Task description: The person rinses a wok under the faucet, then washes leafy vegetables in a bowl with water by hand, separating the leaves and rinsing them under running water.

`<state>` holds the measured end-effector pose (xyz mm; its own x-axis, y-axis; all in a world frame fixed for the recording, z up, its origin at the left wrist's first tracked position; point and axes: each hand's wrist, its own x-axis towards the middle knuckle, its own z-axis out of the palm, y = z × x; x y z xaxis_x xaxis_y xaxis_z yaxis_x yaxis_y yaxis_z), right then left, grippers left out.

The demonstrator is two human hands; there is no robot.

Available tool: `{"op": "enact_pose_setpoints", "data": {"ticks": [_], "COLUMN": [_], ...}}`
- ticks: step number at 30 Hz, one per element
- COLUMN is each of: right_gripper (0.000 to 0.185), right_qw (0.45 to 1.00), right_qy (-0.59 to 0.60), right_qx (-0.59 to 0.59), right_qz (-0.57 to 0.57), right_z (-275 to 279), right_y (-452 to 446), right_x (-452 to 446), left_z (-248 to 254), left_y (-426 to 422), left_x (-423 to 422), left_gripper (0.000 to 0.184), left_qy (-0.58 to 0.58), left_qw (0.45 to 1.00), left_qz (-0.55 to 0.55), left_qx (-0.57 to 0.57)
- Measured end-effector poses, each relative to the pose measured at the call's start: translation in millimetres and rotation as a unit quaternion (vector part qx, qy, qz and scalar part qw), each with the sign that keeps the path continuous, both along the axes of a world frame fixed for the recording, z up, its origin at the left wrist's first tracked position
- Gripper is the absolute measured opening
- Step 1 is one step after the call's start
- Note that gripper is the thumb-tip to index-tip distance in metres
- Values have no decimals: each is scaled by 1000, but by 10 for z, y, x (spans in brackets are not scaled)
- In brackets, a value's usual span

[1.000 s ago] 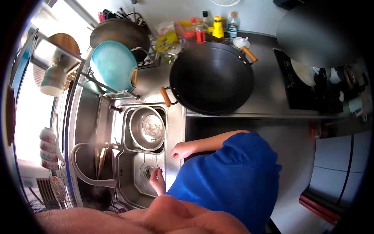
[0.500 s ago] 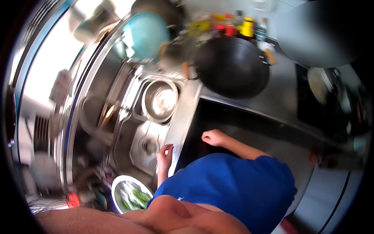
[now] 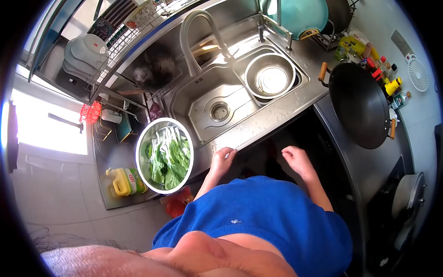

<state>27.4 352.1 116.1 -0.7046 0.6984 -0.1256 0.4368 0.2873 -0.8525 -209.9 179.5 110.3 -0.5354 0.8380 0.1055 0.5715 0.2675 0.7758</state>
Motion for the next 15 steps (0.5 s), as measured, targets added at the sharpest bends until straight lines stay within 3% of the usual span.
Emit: {"op": "enact_pose_setpoints", "data": {"ticks": [3, 5, 7, 9, 15], "right_gripper": [11, 11, 11, 12, 12], "right_qw": [994, 986, 979, 980, 988], "right_qy": [72, 114, 132, 130, 142], "right_qx": [-5, 28, 53, 67, 51], "right_qz": [-84, -121, -144, -137, -23], "right_z": [399, 592, 655, 726, 750], "right_y": [218, 421, 642, 797, 898], "right_x": [105, 218, 285, 220, -163], "left_z": [81, 244, 395, 291, -13], "left_y": [-139, -268, -389, -500, -634], "left_x": [-147, -278, -342, -417, -560], "left_gripper": [6, 11, 25, 34, 22], "left_qy": [125, 212, 324, 347, 381], "left_qw": [982, 962, 925, 894, 861], "left_qz": [84, 132, 200, 266, 298], "left_qx": [110, 108, -10, -96, -157]}}
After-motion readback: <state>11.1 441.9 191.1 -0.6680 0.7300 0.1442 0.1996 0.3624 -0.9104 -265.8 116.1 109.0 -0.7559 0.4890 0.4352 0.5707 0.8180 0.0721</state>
